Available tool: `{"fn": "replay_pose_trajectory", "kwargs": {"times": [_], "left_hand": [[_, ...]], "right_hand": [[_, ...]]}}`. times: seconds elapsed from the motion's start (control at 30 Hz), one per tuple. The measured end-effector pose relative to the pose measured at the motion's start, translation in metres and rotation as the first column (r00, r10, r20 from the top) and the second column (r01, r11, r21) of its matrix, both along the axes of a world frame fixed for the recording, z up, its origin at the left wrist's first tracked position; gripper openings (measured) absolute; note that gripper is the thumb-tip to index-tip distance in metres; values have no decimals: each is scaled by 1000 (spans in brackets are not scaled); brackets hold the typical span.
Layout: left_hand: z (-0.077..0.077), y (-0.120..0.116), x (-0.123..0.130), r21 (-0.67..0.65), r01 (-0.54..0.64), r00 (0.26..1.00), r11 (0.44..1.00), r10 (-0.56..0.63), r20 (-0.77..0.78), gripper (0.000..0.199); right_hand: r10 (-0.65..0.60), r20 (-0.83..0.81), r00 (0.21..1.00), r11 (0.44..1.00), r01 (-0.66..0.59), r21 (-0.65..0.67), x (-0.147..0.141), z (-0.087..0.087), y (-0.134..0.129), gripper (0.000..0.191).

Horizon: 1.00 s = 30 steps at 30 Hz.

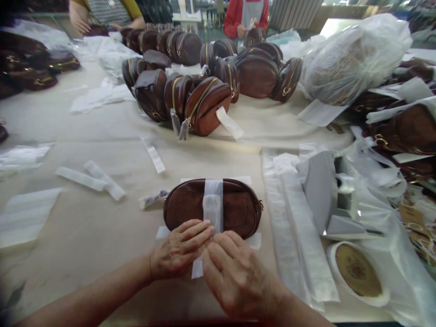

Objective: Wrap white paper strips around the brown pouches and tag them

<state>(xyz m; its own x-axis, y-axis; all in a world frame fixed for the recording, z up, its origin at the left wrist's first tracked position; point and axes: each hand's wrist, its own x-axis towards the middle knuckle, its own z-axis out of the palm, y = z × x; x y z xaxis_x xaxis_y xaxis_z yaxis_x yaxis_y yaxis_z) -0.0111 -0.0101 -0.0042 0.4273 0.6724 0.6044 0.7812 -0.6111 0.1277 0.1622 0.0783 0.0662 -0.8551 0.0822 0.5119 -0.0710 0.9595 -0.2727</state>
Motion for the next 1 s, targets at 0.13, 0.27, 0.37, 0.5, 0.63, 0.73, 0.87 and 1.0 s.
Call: {"fn": "replay_pose_trajectory", "kwargs": {"times": [0.13, 0.27, 0.37, 0.5, 0.63, 0.73, 0.87, 1.0], "left_hand": [[2, -1, -2, -65, 26, 995, 998, -20, 99, 18], [2, 0, -2, -142, 57, 992, 988, -40, 119, 17], [2, 1, -3, -129, 67, 988, 989, -49, 143, 16], [2, 2, -4, -105, 80, 982, 991, -60, 181, 15], [2, 2, -1, -93, 70, 976, 993, -49, 213, 13], [4, 2, 3, -102, 9, 960, 995, 20, 279, 11], [7, 3, 8, -86, -80, 970, 993, 97, 222, 19], [8, 3, 10, -52, -123, 992, 991, 125, 36, 25]], "right_hand": [[-35, -60, 998, 993, 28, -115, -12, -15, 21, 18], [-121, -61, 991, 962, 102, -254, -22, -30, 34, 20], [-173, -43, 984, 930, 149, -336, -26, -34, 37, 19], [-232, 18, 973, 878, 217, -427, -28, -36, 37, 15], [-288, 105, 952, 817, 302, -491, -28, -38, 36, 16], [-309, 155, 938, 785, 344, -515, -29, -39, 35, 17], [-311, 166, 936, 760, 350, -548, -30, -41, 35, 16], [-303, 160, 939, 751, 339, -567, -29, -43, 36, 17]]}}
